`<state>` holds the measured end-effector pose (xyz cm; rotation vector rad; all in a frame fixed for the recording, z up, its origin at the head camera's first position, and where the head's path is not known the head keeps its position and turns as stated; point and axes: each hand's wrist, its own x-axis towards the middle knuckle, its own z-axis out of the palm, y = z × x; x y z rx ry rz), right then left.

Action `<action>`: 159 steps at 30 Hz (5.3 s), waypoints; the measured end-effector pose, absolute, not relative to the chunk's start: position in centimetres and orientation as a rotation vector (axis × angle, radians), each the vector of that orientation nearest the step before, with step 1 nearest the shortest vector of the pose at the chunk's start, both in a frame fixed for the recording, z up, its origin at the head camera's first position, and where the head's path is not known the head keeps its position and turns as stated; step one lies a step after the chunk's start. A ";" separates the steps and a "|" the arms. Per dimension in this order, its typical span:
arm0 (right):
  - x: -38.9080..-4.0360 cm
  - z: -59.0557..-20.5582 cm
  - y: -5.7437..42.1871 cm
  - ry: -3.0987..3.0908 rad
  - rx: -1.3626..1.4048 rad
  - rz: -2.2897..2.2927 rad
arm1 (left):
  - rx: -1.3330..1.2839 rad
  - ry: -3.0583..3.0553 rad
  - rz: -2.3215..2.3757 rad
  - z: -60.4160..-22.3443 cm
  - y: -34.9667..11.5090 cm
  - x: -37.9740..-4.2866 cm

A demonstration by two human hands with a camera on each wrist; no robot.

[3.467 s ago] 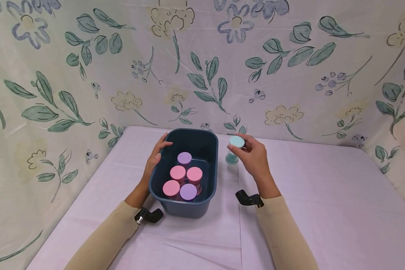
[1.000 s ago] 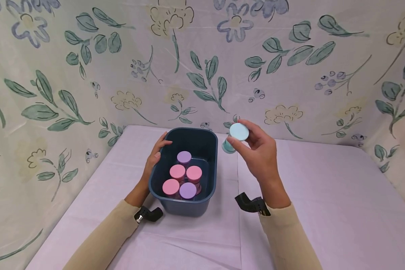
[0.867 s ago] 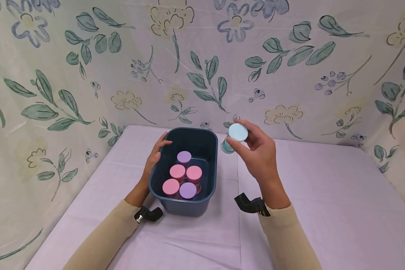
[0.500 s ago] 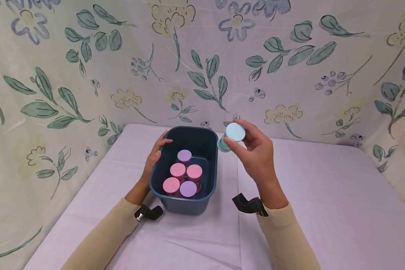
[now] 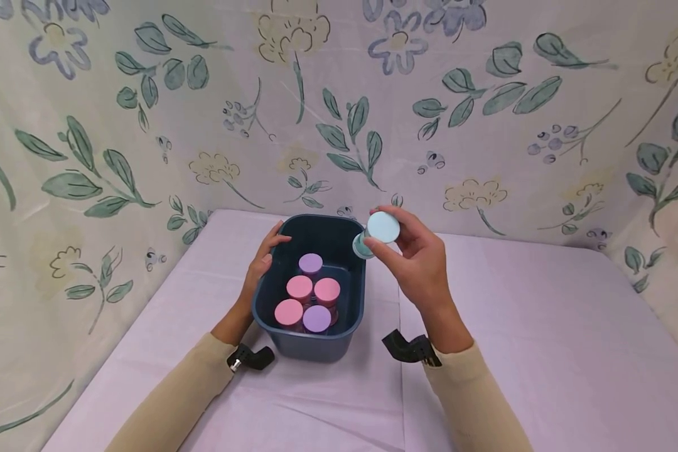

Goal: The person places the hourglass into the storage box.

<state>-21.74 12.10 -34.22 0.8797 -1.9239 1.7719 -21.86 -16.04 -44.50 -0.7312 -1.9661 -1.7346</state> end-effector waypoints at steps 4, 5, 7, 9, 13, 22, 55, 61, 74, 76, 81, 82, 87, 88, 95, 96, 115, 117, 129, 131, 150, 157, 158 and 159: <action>-22.0 -34.9 11.8 -1.927 0.909 1.771 | -0.716 -1.960 -1.724 -45.4 -16.2 -22.5; -22.0 -34.9 11.7 -1.933 0.917 1.765 | -0.708 -1.960 -1.716 -45.7 -16.2 -22.7; -22.0 -35.0 11.6 -1.934 0.932 1.769 | -0.695 -1.958 -1.700 -46.3 -16.2 -23.1; -22.1 -35.2 11.4 -1.949 0.933 1.756 | -0.689 -1.958 -1.687 -46.7 -16.3 -23.4; -22.3 -35.5 11.3 -1.965 0.934 1.747 | -0.701 -1.947 -1.691 -46.9 -16.3 -23.6; -22.4 -35.9 10.7 -1.996 0.923 1.761 | -0.710 -1.953 -1.689 -45.7 -16.1 -22.7; -24.4 -36.1 9.4 -2.351 0.885 1.667 | -0.717 -1.936 -1.702 -46.9 -16.3 -23.4; -25.0 -36.3 8.8 -2.431 0.847 1.641 | -0.693 -1.953 -1.711 -46.5 -16.2 -23.1; -25.8 -36.7 8.5 -2.500 0.908 1.577 | -0.716 -1.990 -1.703 -43.6 -15.8 -21.0; -25.8 -36.6 8.5 -2.508 0.921 1.545 | -0.718 -1.980 -1.708 -43.7 -15.8 -21.1; -25.9 -36.6 8.3 -2.551 0.945 1.482 | -0.711 -1.953 -1.720 -45.0 -16.0 -22.0; -25.9 -36.7 8.3 -2.563 0.949 1.469 | -0.710 -1.949 -1.720 -45.4 -16.0 -22.3; -25.9 -36.7 8.2 -2.636 0.936 1.377 | -0.716 -1.932 -1.714 -46.9 -16.2 -23.5; -25.8 -36.6 8.2 -2.649 0.932 1.356 | -0.723 -1.925 -1.718 -46.9 -16.2 -23.5; -25.6 -36.2 8.2 -2.723 0.916 1.278 | -0.715 -1.947 -1.737 -45.0 -15.9 -22.0; -25.6 -36.2 8.2 -2.731 0.917 1.274 | -0.715 -1.955 -1.739 -44.7 -15.8 -21.7; -25.6 -37.0 7.4 -2.742 0.979 1.102 | -0.704 -1.967 -1.735 -44.7 -15.9 -21.7; -25.5 -37.2 7.4 -2.744 0.978 1.088 | -0.711 -1.977 -1.747 -44.1 -15.9 -21.1; -25.3 -37.2 7.4 -2.746 1.044 1.002 | -0.718 -1.983 -1.734 -43.8 -15.8 -21.1; -25.3 -37.0 7.4 -2.757 1.067 0.981 | -0.720 -1.994 -1.725 -43.7 -15.9 -21.1; -25.1 -36.5 7.2 -2.871 1.089 0.884 | -0.697 -1.971 -1.704 -46.3 -16.1 -23.0; -25.1 -36.4 7.1 -2.920 1.107 0.840 | -0.685 -1.986 -1.713 -45.5 -16.0 -22.3; -25.2 -36.4 7.0 -2.931 1.106 0.835 | -0.690 -1.987 -1.721 -45.2 -16.0 -22.1; -25.2 -36.4 7.0 -2.940 1.110 0.823 | -0.699 -1.984 -1.729 -45.0 -16.0 -21.9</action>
